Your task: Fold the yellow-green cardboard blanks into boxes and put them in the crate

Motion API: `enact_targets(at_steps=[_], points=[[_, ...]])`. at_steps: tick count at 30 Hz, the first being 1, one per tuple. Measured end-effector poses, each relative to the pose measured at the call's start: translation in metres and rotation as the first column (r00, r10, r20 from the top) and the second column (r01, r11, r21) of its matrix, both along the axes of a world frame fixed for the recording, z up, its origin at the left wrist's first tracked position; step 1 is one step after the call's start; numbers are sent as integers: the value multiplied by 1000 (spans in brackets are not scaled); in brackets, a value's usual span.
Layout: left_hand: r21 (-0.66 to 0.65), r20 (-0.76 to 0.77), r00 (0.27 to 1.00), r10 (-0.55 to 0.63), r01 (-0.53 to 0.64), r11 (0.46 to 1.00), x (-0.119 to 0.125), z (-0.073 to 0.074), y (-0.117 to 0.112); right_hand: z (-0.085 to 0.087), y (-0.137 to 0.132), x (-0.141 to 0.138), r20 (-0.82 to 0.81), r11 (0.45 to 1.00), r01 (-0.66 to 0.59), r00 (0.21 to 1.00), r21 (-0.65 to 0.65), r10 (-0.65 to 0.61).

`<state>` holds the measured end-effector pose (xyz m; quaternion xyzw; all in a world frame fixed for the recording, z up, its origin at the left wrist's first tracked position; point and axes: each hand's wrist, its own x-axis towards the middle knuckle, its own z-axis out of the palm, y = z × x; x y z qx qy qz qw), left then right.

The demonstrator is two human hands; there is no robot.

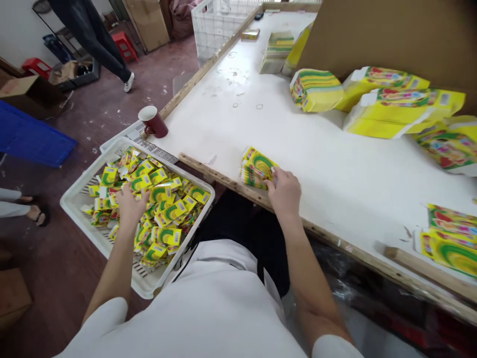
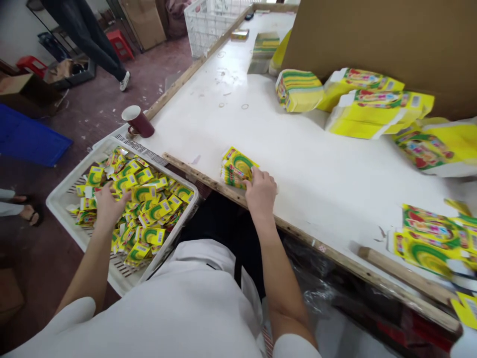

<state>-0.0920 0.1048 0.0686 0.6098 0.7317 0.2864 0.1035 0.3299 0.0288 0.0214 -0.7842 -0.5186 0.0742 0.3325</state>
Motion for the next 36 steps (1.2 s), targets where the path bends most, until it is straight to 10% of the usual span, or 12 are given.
enact_targets(at_steps=[3,7,13,17,23,29,36], points=[[104,-73,996,57,-50,993,-1,-5,-6,-1,2,3,39,999,-23,999,-40,25],[116,328,918,-222,193,974,64,-12,-25,7,-2,-1,-50,998,24,999,55,-21],[238,870,187,-455,649,722,183,-17,-44,28,-20,-50,-578,946,-99,770,309,270],[231,972,-100,-212,554,800,226,-2,-48,33,-32,-95,-705,897,-204,559,392,436],[67,996,-78,-42,354,933,232,15,-41,33,-38,-115,-701,864,-304,506,401,503],[181,983,-54,-173,355,917,224,1,-46,28,-28,-109,-760,889,-238,461,392,458],[132,953,203,-225,389,912,203,-13,-39,24,-29,-90,-631,912,-129,684,388,365]])
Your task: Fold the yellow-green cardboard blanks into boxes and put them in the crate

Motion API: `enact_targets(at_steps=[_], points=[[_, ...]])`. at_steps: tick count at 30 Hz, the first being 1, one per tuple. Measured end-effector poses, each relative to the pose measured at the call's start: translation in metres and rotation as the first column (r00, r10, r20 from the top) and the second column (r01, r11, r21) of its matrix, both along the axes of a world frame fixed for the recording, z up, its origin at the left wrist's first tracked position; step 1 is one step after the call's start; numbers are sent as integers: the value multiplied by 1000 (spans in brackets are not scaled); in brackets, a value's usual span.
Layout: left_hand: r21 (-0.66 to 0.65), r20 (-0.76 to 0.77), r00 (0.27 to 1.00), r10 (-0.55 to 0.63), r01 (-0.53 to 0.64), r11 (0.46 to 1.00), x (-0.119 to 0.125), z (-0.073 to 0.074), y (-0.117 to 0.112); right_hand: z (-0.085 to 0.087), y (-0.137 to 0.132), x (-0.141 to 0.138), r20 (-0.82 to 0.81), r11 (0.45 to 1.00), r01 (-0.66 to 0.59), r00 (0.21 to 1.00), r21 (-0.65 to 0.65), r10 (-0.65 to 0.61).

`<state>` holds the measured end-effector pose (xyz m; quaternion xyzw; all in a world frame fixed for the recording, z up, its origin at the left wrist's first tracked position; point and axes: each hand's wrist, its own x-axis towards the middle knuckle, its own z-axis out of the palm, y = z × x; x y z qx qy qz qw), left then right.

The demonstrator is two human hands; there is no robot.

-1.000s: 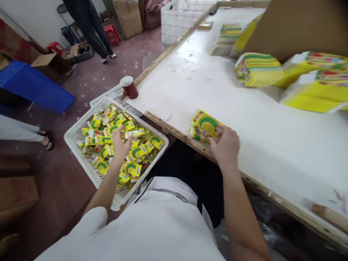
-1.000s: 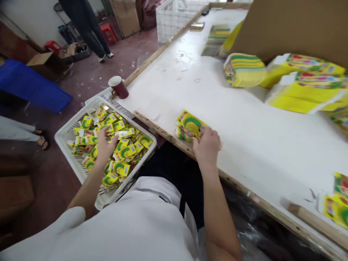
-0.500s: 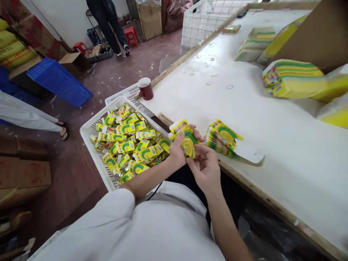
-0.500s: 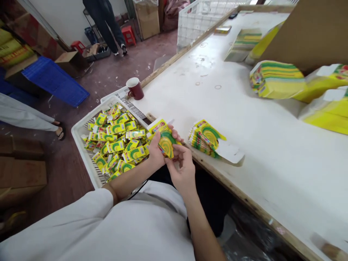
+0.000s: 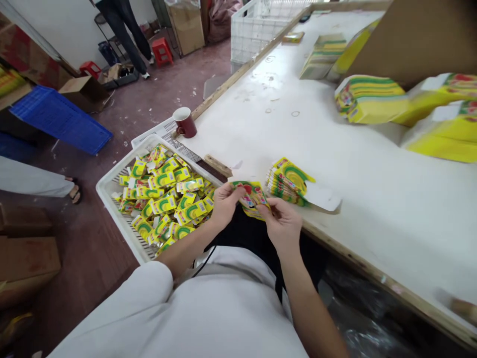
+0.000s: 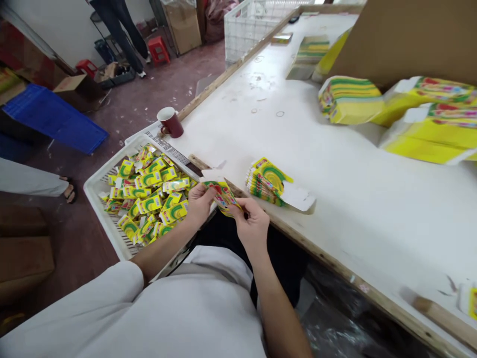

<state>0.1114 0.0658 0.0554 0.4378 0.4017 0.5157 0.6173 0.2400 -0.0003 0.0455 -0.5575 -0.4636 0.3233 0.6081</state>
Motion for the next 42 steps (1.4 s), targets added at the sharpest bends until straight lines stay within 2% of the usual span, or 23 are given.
enact_targets(at_steps=[3,6,7,9,11,13,15,17,19,23,27,30,32,35,37,38,40,42], points=[[105,-113,987,-111,123,987,-24,19,11,5,-2,11,235,997,56,970,58,-69],[298,-312,931,-187,283,912,-46,46,19,14,-3,20,540,987,74,830,145,-141],[328,-419,884,-209,362,873,-50,52,20,17,-4,21,619,983,33,773,178,-138],[297,-627,734,-260,534,791,-49,57,17,20,-4,19,712,966,-93,693,241,-111],[219,-748,598,-287,632,744,-41,51,11,22,-5,14,714,943,-127,686,308,-141],[193,-795,549,-259,632,750,-31,40,5,20,-7,10,609,940,-11,764,341,-212],[225,-804,560,-202,600,767,-25,31,-1,16,-7,8,427,958,97,880,271,-210],[252,-792,580,-190,594,764,-22,26,-4,10,-6,6,232,989,53,969,139,-84],[257,-775,596,-209,600,758,-21,25,-6,4,-3,4,96,998,-43,995,38,39],[298,-781,595,-188,621,725,-22,23,-9,-6,5,-1,-139,996,-77,988,-46,70],[340,-816,559,-148,671,659,-21,14,-12,-9,7,-7,-497,961,-236,857,-141,138],[317,-849,516,-114,669,672,-21,12,-11,-10,3,-7,-561,939,-314,807,-140,186],[265,-864,482,-146,682,682,-21,14,-9,-8,-2,-4,-465,942,-323,849,-85,249],[189,-865,449,-224,704,684,-22,16,-6,-5,-7,0,-83,948,-318,945,-26,315],[201,-861,466,-205,681,704,-23,17,-4,-3,-8,2,162,955,-295,942,-18,294],[229,-862,479,-166,660,716,-24,17,-4,-3,-9,3,232,964,-266,937,-10,261],[271,-881,466,-82,640,719,-29,17,-4,-5,-8,5,268,986,-165,951,25,153],[260,-911,410,-44,655,710,-35,19,-4,-8,-7,7,253,995,-92,964,47,77]])
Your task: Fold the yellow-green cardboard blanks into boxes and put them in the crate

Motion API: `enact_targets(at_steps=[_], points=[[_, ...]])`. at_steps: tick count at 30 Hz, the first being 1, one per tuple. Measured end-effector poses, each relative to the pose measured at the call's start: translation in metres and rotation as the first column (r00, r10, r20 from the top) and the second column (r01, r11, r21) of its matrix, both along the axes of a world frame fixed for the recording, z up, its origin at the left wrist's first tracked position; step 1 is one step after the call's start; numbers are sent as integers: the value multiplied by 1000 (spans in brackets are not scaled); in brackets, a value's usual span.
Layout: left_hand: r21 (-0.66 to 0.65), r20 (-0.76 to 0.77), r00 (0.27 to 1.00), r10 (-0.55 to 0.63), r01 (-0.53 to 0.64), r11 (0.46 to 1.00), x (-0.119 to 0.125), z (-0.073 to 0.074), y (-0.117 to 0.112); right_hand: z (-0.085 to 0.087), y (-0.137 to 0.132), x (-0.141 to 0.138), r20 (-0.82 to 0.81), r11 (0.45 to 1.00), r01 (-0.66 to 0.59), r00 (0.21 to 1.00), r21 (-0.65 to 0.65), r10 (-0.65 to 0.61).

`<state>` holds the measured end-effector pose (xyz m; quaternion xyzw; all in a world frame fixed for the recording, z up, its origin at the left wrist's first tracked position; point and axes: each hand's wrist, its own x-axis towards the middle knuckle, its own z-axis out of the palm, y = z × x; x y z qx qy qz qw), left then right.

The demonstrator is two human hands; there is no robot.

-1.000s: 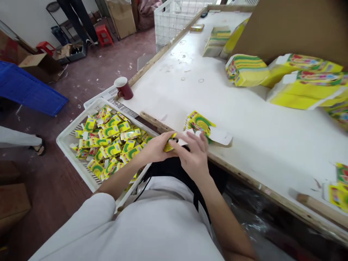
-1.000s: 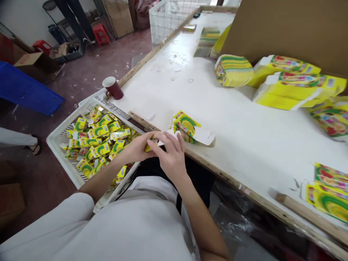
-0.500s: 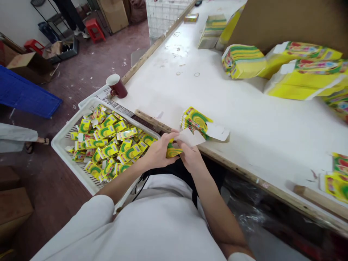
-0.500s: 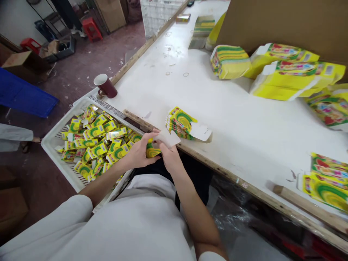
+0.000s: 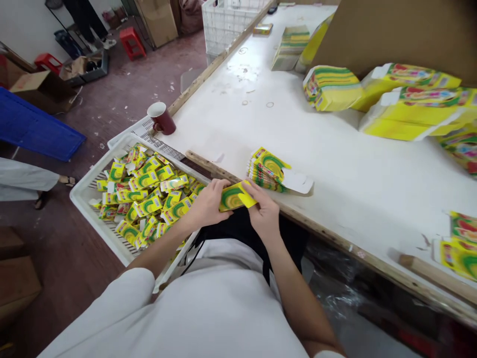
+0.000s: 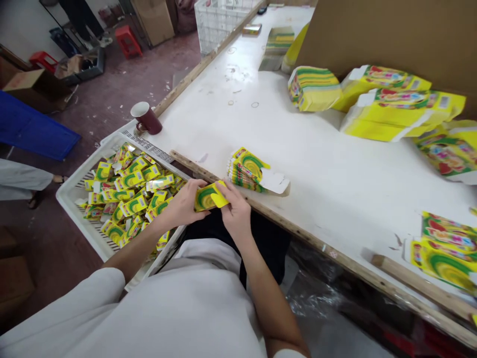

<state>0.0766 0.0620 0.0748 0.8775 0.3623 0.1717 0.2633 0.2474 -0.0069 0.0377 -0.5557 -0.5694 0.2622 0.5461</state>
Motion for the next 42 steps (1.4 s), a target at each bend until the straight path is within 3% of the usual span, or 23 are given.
enact_targets(at_steps=[6,11,19,24,29,31,33,35,37,39,42], points=[[-8,-10,1000,19,-19,1000,-18,11,6,-3,2,11,182,980,-190,963,-62,198],[-9,-20,1000,-21,21,1000,-18,19,12,3,1,26,199,959,-276,938,-63,283],[57,-34,999,14,-12,998,-16,14,9,-3,9,9,55,988,-130,989,-81,135],[27,-47,998,44,-43,999,-26,13,7,8,15,-1,-1,972,-217,976,-95,218],[45,-62,993,101,-98,994,-37,15,6,17,20,-2,-2,975,-190,982,-116,191],[65,-129,976,173,-166,984,-57,15,11,15,22,9,53,987,-105,992,-118,112],[119,-260,916,305,-283,952,-87,13,18,8,24,29,186,987,117,978,-108,-95],[194,-410,801,436,-390,900,-119,9,24,-3,27,51,352,929,355,886,-100,-300],[261,-467,701,539,-473,842,-141,5,27,-15,32,69,470,889,444,812,-115,-345],[257,-421,717,556,-493,831,-146,1,27,-25,36,79,522,886,447,789,-123,-325],[123,-238,873,425,-407,905,-125,-4,23,-29,40,84,528,891,440,785,-110,-323]])
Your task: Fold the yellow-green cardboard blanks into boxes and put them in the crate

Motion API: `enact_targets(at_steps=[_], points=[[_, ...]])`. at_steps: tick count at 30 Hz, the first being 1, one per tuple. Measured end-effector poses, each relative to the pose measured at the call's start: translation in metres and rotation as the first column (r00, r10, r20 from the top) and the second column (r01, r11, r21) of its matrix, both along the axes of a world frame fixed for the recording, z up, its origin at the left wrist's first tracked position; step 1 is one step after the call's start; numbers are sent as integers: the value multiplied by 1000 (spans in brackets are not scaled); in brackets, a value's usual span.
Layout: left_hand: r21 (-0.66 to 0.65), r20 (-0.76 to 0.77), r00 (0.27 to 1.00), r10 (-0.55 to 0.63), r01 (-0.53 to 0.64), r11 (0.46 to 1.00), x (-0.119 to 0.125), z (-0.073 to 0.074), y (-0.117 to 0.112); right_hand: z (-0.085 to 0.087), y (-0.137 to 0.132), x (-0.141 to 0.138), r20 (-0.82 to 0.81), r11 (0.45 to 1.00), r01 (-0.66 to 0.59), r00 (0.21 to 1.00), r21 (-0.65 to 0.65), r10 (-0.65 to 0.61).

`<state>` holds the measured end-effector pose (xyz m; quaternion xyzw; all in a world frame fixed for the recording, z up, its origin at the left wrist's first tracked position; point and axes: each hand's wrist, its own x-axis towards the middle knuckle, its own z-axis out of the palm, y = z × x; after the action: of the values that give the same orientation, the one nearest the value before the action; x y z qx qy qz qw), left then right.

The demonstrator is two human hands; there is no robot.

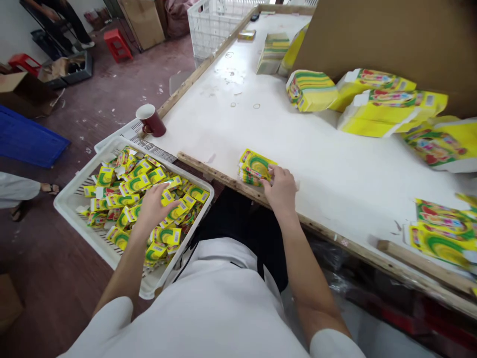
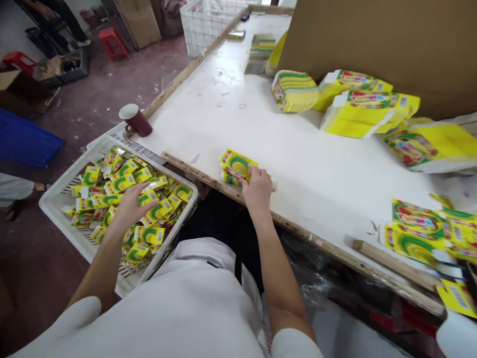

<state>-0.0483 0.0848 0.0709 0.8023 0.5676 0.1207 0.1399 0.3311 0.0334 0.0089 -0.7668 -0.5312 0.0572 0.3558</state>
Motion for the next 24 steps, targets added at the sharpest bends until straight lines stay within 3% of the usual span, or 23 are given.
enact_targets(at_steps=[3,5,7,9,10,13,15,17,19,24], points=[[-83,253,959,-124,149,985,41,-5,-5,14,-2,-3,-44,999,44,998,24,-43],[-162,447,879,-168,264,951,72,-8,-9,28,-8,-12,-144,996,61,988,70,-51],[-215,684,712,-158,403,890,104,-12,-15,41,-15,-30,-295,992,6,955,127,32],[-198,879,472,-70,494,847,135,-13,-21,49,-24,-55,-452,971,-149,865,185,219],[-198,930,367,10,478,856,149,-12,-24,50,-28,-69,-524,947,-241,790,211,318],[-307,945,213,249,305,902,179,-3,-29,50,-38,-103,-709,881,-346,527,323,468],[-339,938,139,318,173,925,188,4,-26,49,-41,-116,-749,866,-356,448,351,488],[-332,942,86,324,102,938,189,8,-22,48,-41,-121,-733,862,-384,471,329,490],[-341,939,83,334,86,936,185,7,-19,48,-39,-120,-694,872,-401,543,281,473],[-315,946,160,283,233,920,172,-6,-24,43,-33,-105,-634,929,-285,680,235,369]])
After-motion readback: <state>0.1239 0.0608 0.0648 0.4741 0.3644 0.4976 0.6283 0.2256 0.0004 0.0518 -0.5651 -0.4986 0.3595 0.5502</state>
